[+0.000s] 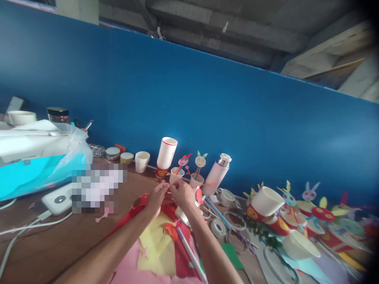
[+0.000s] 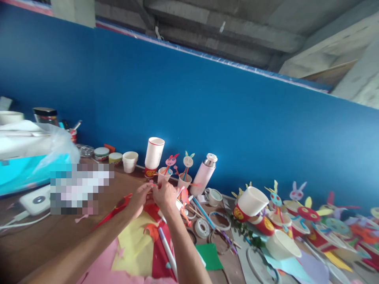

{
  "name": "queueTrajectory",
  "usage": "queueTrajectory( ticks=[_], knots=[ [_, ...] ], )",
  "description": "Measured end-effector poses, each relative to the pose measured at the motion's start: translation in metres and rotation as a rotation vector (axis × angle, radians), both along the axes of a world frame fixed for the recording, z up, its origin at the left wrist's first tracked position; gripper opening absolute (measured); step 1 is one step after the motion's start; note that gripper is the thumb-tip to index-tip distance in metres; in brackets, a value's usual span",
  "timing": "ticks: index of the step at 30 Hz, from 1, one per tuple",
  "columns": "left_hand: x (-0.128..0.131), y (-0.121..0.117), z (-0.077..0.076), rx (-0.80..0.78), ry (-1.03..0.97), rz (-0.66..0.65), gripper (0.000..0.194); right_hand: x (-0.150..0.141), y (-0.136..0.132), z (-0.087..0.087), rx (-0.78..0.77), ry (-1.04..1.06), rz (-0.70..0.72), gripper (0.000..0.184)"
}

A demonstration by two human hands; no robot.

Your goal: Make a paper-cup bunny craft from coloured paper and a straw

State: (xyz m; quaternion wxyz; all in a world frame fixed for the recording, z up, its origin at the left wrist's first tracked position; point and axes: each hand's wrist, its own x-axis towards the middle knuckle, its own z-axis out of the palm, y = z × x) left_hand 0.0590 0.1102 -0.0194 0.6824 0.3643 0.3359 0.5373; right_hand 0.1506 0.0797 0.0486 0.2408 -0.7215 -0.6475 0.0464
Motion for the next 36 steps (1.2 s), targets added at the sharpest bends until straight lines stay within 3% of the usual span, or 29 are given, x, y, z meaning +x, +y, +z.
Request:
queueTrajectory(
  ticks=[15, 28, 32, 36],
  knots=[
    [-0.002, -0.003, 0.003, 0.030, 0.134, 0.041, 0.018, 0.008, -0.002, -0.005, -0.036, -0.077, 0.051, 0.016],
    [-0.002, -0.005, 0.002, 0.049, 0.168, 0.054, 0.028, 0.007, -0.010, -0.006, 0.113, -0.091, 0.096, 0.013],
    [-0.004, -0.002, -0.001, 0.043, 0.198, 0.110, 0.024, 0.025, -0.021, 0.002, 0.237, -0.048, 0.087, 0.017],
    [-0.006, 0.001, -0.005, 0.049, 0.213, 0.139, 0.023, 0.066, -0.038, -0.004, 0.353, 0.189, 0.026, 0.023]
  ],
)
